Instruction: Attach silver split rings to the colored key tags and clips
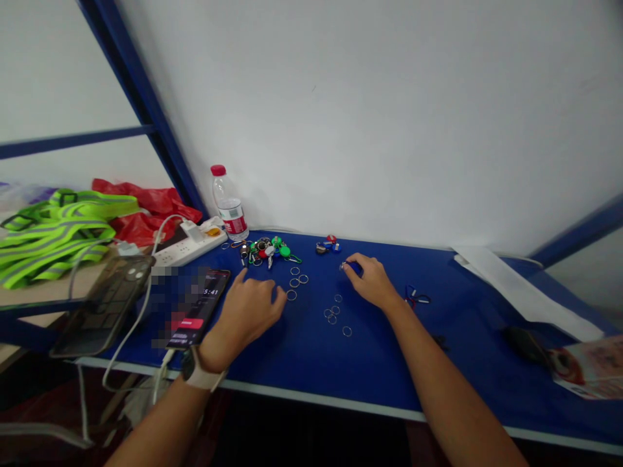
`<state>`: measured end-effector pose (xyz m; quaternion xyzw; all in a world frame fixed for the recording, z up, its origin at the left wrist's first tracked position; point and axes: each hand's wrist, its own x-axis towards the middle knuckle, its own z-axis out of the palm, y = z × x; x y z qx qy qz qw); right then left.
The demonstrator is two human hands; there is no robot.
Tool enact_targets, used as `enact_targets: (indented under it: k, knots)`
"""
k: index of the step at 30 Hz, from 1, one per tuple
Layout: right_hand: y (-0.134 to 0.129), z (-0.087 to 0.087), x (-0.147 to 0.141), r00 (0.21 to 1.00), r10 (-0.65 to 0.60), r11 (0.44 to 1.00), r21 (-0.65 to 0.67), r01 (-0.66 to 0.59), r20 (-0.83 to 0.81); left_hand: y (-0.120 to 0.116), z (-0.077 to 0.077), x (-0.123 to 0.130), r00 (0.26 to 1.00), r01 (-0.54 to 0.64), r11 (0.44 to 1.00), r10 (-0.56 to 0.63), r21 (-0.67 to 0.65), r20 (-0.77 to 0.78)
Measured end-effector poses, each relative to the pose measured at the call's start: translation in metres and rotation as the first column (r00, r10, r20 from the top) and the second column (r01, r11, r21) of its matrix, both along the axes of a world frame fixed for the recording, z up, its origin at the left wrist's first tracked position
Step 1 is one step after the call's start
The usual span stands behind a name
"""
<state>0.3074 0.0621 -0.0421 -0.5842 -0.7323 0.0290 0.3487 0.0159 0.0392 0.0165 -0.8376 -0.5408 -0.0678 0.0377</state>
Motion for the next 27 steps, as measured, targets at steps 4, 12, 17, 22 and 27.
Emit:
enact_targets:
  k: [4, 12, 17, 22, 27]
  knots:
    - [0.000, 0.001, 0.000, 1.000, -0.004, 1.000, -0.006, 0.004, 0.001, 0.010, 0.006, -0.058, 1.000, 0.016, 0.998, -0.017, -0.066, -0.013]
    - [0.000, 0.001, 0.001, 1.000, -0.004, 1.000, 0.002, 0.004, 0.012, 0.037, -0.010, -0.122, 0.998, -0.031, 0.960, 0.043, -0.278, 0.037]
    - [0.000, 0.001, 0.001, 1.000, -0.004, 1.000, 0.000, 0.004, 0.019, 0.032, -0.014, -0.132, 0.999, 0.004, 0.960, 0.009, -0.281, 0.045]
    - [0.000, 0.001, 0.000, 1.000, -0.005, 1.000, -0.003, 0.005, 0.021, 0.007, -0.007, -0.134, 0.999, 0.011, 0.947, 0.002, -0.322, 0.041]
    - [0.000, 0.002, -0.001, 1.000, 0.011, 1.000, -0.007, -0.011, 0.012, -0.009, 0.000, -0.140, 0.996, -0.003, 0.952, 0.029, -0.306, 0.081]
